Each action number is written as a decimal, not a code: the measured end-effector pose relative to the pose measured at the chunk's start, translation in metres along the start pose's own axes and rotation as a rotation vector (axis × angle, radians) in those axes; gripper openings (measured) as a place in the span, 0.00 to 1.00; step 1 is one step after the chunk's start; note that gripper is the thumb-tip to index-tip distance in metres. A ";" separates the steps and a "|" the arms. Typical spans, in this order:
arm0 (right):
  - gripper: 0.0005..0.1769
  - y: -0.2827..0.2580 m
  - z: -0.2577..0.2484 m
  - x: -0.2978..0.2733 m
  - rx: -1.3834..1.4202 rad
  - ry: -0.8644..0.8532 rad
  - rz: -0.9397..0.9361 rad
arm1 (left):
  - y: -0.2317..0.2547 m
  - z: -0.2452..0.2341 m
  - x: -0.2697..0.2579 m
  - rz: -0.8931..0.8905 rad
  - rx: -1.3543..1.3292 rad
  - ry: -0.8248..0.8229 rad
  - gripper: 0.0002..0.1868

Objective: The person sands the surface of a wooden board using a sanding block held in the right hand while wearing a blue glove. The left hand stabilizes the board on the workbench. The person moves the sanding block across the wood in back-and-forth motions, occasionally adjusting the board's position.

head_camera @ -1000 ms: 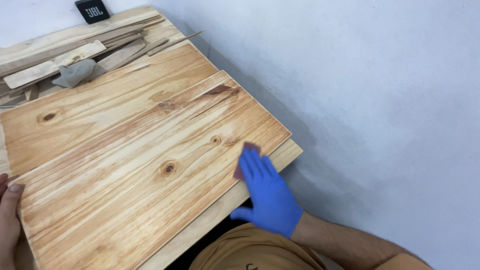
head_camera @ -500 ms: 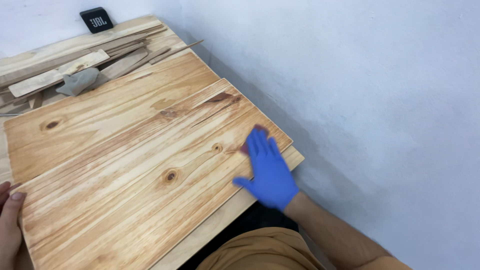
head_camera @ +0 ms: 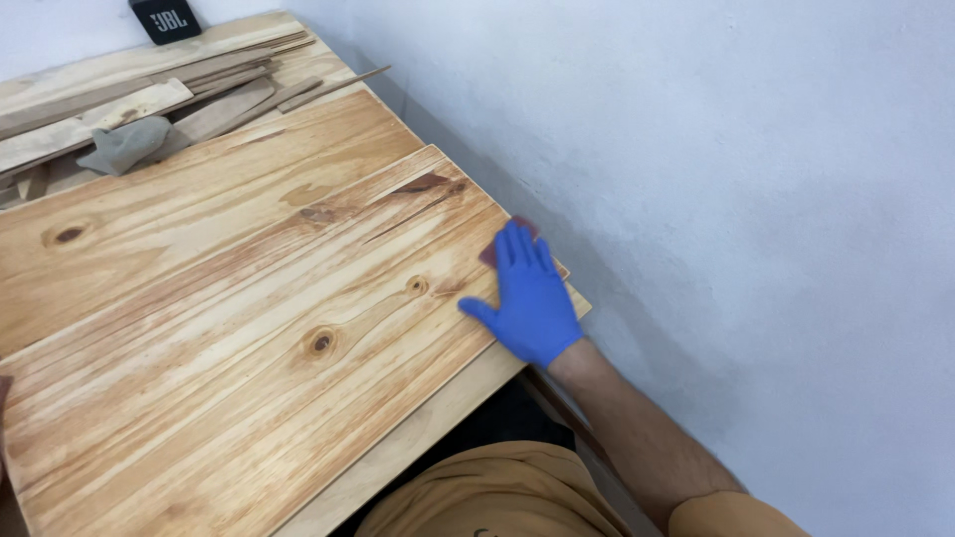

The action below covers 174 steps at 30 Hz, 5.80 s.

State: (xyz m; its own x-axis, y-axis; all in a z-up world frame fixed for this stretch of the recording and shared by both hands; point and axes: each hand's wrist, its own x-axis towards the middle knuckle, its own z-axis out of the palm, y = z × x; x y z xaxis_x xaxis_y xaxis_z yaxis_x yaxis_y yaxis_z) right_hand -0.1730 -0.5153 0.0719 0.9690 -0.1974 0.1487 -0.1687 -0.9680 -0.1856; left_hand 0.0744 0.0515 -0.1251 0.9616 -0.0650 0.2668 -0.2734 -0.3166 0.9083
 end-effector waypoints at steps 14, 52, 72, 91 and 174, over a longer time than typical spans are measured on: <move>0.52 -0.016 0.007 0.023 0.309 -0.107 -0.265 | 0.119 0.009 -0.030 0.076 0.165 0.210 0.17; 0.62 -0.082 0.031 0.023 0.097 -0.172 -0.669 | 0.160 0.011 -0.032 -0.019 0.278 0.251 0.17; 0.55 -0.069 0.033 0.144 0.114 -0.191 -0.245 | 0.161 0.012 -0.030 -0.022 0.226 0.260 0.17; 0.47 -0.076 0.047 0.153 0.029 -0.210 -0.544 | 0.148 0.007 -0.032 0.033 0.254 0.258 0.19; 0.64 -0.178 0.015 -0.031 0.287 -0.504 -1.272 | 0.148 0.007 -0.030 -0.006 0.237 0.229 0.19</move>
State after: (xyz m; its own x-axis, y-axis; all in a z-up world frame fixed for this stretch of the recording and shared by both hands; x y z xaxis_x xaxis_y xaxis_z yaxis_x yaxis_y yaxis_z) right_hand -0.1702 -0.3347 0.0856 0.3982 0.9172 0.0143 0.8476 -0.3619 -0.3880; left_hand 0.0055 -0.0001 -0.0012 0.9250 0.1437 0.3517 -0.2283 -0.5297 0.8169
